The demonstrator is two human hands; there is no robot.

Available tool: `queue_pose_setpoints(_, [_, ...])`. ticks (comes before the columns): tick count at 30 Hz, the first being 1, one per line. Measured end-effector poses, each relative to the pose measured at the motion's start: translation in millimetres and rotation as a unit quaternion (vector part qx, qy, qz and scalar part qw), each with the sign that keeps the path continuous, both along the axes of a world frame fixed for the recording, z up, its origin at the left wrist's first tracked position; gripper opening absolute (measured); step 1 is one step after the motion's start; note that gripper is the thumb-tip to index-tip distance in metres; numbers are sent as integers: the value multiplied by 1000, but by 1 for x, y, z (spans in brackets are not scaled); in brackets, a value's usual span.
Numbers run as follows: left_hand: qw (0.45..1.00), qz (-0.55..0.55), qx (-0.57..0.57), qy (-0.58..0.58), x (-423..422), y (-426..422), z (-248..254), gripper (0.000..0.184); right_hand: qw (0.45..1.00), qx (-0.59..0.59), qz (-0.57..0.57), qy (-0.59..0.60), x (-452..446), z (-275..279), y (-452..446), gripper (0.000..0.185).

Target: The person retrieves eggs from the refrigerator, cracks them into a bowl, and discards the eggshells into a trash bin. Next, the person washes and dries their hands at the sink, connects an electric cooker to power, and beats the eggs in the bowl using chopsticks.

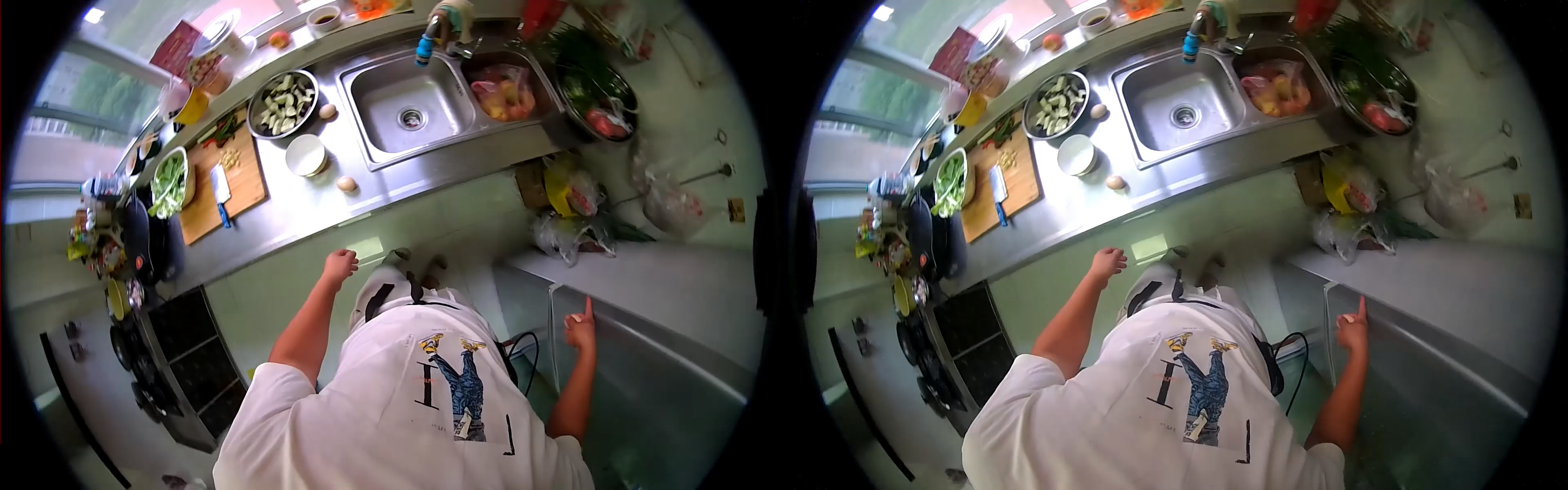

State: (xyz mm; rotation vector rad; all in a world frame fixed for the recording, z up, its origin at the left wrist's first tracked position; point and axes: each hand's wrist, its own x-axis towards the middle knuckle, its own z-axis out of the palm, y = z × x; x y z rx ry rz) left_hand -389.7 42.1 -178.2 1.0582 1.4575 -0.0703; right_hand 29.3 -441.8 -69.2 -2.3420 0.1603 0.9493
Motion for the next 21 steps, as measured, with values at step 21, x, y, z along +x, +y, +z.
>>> queue_pose_setpoints(21, [967,222,114,-53,21,206,21,49,892,244,380,12,-159,-6,541,37])
